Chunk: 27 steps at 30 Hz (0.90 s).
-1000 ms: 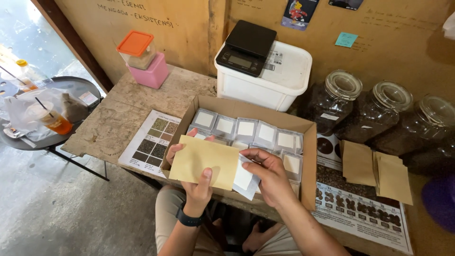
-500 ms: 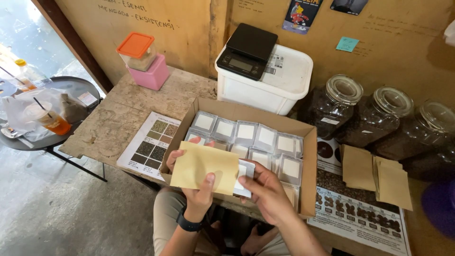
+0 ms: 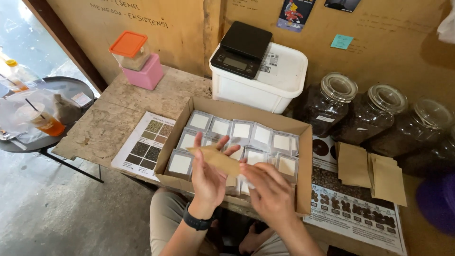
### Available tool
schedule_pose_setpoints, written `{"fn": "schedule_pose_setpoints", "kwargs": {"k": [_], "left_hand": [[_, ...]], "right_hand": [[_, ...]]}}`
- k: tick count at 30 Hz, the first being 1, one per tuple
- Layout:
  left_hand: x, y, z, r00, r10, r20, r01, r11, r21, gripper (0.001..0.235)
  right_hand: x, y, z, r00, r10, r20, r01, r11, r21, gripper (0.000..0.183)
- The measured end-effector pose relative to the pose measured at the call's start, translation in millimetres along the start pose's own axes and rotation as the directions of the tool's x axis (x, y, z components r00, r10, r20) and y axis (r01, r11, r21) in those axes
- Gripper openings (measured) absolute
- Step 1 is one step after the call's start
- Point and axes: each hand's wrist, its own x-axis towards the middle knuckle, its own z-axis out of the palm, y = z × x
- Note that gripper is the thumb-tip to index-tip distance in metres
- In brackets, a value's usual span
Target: The person places small packets into paper sleeves and organizes them in a box.
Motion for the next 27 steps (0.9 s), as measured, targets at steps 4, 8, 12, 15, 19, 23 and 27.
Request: {"fn": "schedule_pose_setpoints", "kwargs": {"k": [4,8,12,15,19,23,27], "left_hand": [[1.3,6.7,26.5,0.953,-0.202,-0.227,0.193,0.979,-0.061,0.054],[0.4,7.3,37.1,0.874,-0.238,-0.423,0.2,0.971,-0.134,0.047],[-3.9,4.1,40.8,0.894,-0.258,-0.366,0.238,0.966,-0.1,0.047],[-6.3,1.8,45.0,0.896,-0.266,-0.355,0.247,0.964,-0.099,0.047],[-6.8,-3.8,33.9,0.919,-0.279,-0.28,0.228,0.953,-0.199,0.037],[-11.2,-6.4,35.7,0.917,-0.27,-0.294,0.237,0.961,-0.142,0.047],[-12.2,-3.9,40.2,0.911,-0.251,-0.327,0.23,0.968,-0.101,0.049]], "right_hand": [[28.2,-28.4,-23.6,0.998,-0.054,0.037,0.053,0.998,0.031,0.035],[22.5,-33.9,-24.7,0.994,-0.009,-0.111,0.009,1.0,0.005,0.018],[17.7,-35.7,-20.2,0.982,0.06,-0.178,-0.054,0.998,0.036,0.016],[13.3,-36.0,-17.1,0.975,0.108,-0.194,-0.093,0.992,0.084,0.016],[2.0,-33.1,-13.7,0.96,0.152,-0.234,-0.121,0.983,0.139,0.022],[2.3,-31.1,-14.9,0.956,0.202,-0.213,-0.164,0.97,0.181,0.019],[2.4,-33.2,-14.5,0.955,0.191,-0.228,-0.175,0.98,0.089,0.021]]}}
